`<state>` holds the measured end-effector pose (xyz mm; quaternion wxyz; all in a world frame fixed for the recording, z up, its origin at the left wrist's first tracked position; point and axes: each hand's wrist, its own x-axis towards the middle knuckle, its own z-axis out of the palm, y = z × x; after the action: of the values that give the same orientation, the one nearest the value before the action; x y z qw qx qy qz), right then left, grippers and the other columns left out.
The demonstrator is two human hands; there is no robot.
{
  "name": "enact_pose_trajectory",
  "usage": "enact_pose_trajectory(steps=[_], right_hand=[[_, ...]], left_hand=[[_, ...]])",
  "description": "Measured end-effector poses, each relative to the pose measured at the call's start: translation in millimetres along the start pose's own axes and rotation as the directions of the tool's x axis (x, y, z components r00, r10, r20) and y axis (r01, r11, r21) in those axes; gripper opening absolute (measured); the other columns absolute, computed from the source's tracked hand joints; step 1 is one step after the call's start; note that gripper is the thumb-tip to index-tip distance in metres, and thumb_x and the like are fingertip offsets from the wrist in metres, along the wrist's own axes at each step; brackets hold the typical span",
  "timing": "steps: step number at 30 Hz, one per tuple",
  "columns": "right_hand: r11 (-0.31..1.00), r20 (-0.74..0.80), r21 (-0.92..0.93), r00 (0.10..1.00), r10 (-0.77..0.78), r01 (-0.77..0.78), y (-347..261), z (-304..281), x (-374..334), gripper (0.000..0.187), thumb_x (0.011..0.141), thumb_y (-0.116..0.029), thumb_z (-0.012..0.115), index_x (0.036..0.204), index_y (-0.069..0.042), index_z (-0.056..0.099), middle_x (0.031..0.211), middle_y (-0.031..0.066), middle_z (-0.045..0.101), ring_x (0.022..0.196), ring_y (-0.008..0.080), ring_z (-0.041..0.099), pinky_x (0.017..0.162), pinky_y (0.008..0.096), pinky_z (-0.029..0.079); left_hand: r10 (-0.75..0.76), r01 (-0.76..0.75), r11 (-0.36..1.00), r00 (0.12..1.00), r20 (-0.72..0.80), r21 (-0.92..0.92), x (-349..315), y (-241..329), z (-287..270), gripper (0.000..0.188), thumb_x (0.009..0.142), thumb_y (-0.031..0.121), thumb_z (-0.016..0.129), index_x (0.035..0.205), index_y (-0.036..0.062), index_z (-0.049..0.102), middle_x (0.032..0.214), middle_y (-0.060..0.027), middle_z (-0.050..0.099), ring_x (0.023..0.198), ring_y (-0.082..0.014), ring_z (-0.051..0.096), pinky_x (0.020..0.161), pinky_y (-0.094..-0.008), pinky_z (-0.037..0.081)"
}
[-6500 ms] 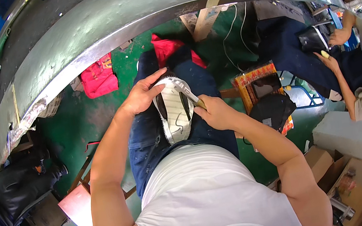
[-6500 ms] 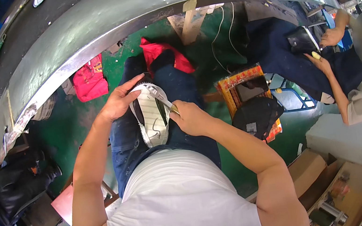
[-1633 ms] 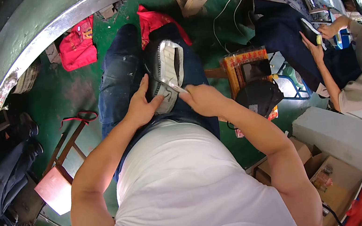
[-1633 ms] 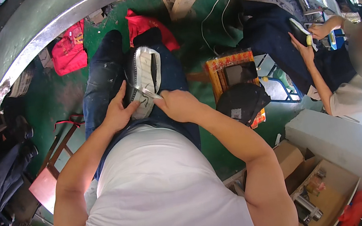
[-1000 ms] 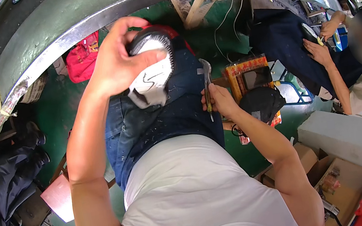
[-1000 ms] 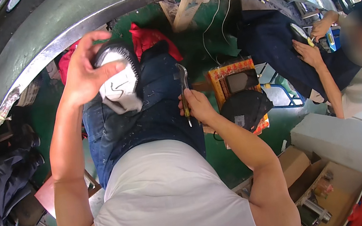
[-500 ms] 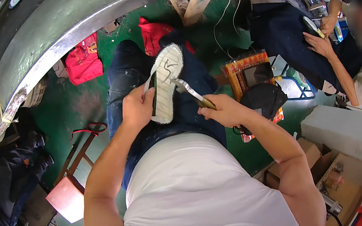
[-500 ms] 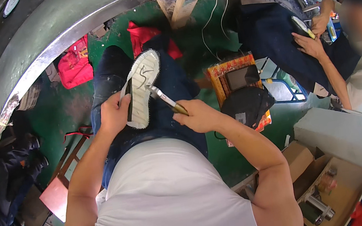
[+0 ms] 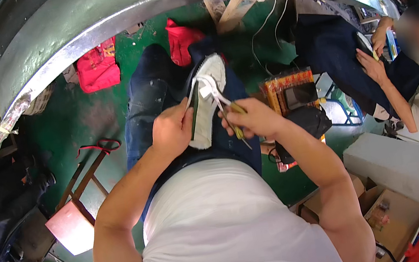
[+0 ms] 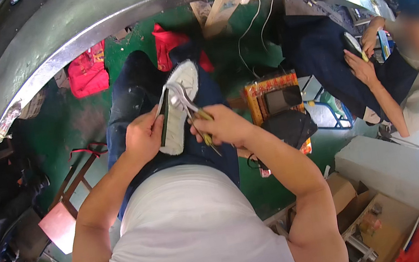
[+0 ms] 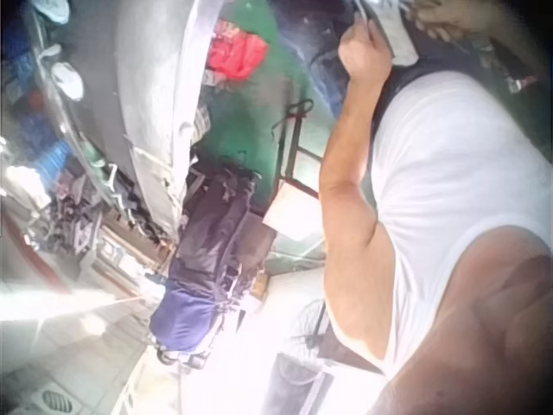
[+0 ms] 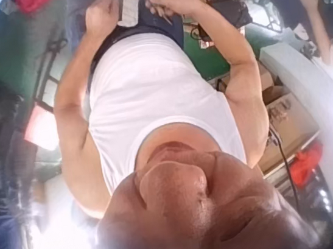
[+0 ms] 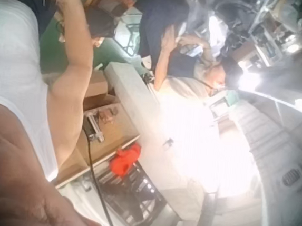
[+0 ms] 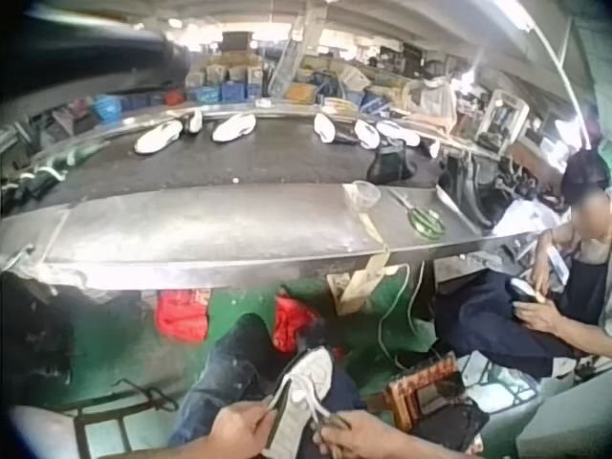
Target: The recorder uses lasting pliers and a hammer to pull and secure the shoe upper material over the last in a manufacturing setting.
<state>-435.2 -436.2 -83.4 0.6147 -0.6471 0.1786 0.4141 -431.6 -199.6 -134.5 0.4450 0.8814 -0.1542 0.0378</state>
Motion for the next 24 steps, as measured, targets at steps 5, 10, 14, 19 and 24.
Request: enact_pose_trajectory(steps=[5, 10, 14, 19, 24], right_hand=[[0.864, 0.015, -0.454, 0.971, -0.238, 0.218, -6, -1, -6, 0.024, 0.093, -0.017, 0.061, 0.106, 0.003, 0.063, 0.083, 0.0077, 0.067, 0.066, 0.0116, 0.060, 0.061, 0.0282, 0.049], [0.684, 0.130, -0.679, 0.961, -0.245, 0.267, -6, -17, -38, 0.033, 0.090, -0.012, 0.061, 0.117, 0.006, 0.058, 0.098, 0.0221, 0.064, 0.093, 0.0321, 0.064, 0.084, 0.0384, 0.050], [0.530, 0.166, -0.780, 0.927, -0.337, 0.332, -2, -17, -45, 0.047, 0.089, -0.011, 0.061, 0.129, 0.011, 0.049, 0.116, 0.0291, 0.058, 0.113, 0.0421, 0.056, 0.099, 0.0437, 0.045], [0.305, 0.211, -0.906, 0.937, -0.277, 0.294, -39, -1, -39, 0.042, 0.090, -0.016, 0.061, 0.122, 0.011, 0.053, 0.107, 0.0258, 0.064, 0.103, 0.0412, 0.062, 0.091, 0.0454, 0.048], [0.393, 0.130, -0.919, 0.932, 0.340, -0.016, -118, -3, -27, 0.038, 0.094, -0.031, 0.056, 0.095, 0.007, 0.064, 0.079, 0.0190, 0.066, 0.066, 0.0371, 0.062, 0.068, 0.0451, 0.051]], left_hand=[[-0.007, 0.007, 0.999, 1.000, -0.008, -0.035, -9, 6, -1, 0.032, 0.086, 0.012, 0.068, 0.114, -0.0045, 0.066, 0.095, -0.0182, 0.066, 0.080, -0.0343, 0.066, 0.069, -0.0379, 0.055], [0.170, -0.172, 0.985, 0.974, -0.150, 0.000, -18, 10, 4, 0.024, 0.074, -0.002, 0.076, 0.097, 0.0015, 0.070, 0.088, -0.0109, 0.063, 0.071, -0.0263, 0.063, 0.058, -0.0331, 0.051], [0.262, -0.264, 0.964, 0.947, -0.186, 0.017, -12, 10, 7, 0.021, 0.072, -0.002, 0.076, 0.092, 0.0025, 0.069, 0.083, -0.0097, 0.062, 0.068, -0.0263, 0.062, 0.057, -0.0341, 0.051], [0.259, -0.265, 0.964, 0.956, -0.140, -0.023, -12, 15, 9, 0.022, 0.069, -0.004, 0.077, 0.088, 0.0031, 0.068, 0.077, -0.0096, 0.060, 0.065, -0.0272, 0.061, 0.055, -0.0350, 0.049], [0.079, -0.110, 0.971, 0.986, -0.147, -0.214, -14, 3, 17, 0.002, 0.087, 0.002, 0.065, 0.087, 0.0008, 0.067, 0.083, -0.0088, 0.065, 0.069, -0.0213, 0.063, 0.063, -0.0332, 0.051]])
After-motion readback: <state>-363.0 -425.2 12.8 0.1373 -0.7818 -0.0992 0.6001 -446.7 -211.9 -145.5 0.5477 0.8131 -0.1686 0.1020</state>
